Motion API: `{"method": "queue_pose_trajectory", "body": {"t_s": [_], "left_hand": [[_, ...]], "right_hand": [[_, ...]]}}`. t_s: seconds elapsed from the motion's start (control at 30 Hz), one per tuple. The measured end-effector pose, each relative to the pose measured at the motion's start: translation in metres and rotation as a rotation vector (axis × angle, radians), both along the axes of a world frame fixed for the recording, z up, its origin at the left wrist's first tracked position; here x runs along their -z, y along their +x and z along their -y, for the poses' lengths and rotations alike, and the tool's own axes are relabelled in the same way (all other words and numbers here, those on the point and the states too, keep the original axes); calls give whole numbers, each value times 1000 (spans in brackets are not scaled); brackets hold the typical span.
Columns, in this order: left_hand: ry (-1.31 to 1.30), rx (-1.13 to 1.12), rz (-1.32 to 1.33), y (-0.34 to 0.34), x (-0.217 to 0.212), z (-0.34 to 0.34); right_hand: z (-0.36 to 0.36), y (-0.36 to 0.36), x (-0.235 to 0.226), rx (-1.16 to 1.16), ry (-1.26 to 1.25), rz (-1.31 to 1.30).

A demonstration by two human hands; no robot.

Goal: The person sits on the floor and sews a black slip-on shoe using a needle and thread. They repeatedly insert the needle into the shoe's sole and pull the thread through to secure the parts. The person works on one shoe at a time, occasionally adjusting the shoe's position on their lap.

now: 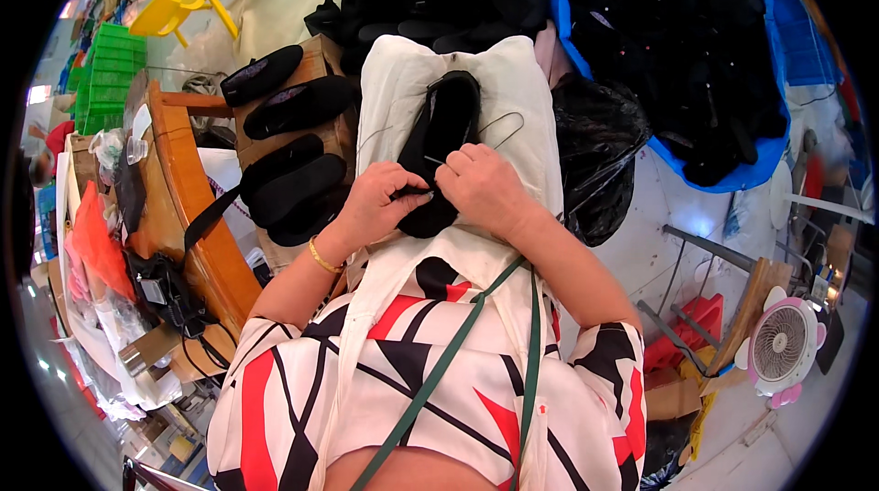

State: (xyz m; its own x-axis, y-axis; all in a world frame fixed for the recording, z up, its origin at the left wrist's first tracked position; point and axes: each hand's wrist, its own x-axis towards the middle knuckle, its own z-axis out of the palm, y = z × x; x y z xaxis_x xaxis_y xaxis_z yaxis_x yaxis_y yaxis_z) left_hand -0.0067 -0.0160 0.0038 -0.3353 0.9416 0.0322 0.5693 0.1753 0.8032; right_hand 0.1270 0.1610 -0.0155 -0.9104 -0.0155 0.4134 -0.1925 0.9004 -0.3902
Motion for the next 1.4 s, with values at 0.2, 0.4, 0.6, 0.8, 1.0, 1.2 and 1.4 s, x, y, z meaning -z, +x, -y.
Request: {"method": "queue_pose_trajectory", "body": {"t_s": [0.2,0.4,0.6,0.8,1.0,1.2,1.4], "left_hand": [[-146,-4,42,-2,-3,-7],[-317,-72,118,-2,-5,-12],[-305,-401,118,13,-10,13],[-481,-443,424,16,-5,21],[144,-568,467,-60,-22,15],[-57,-123,612,-160,-70,-21],[110,-366,-448,-117,4,-52]], "right_hand": [[2,-12,12,181,-5,-64],[7,-29,33,409,-112,-42],[-3,-16,24,395,-213,-102],[-6,-18,-1,368,-205,-193],[-61,13,-44,558,-178,-221],[-90,41,-72,613,-279,-88],[-97,42,-15,464,-102,221]]}}
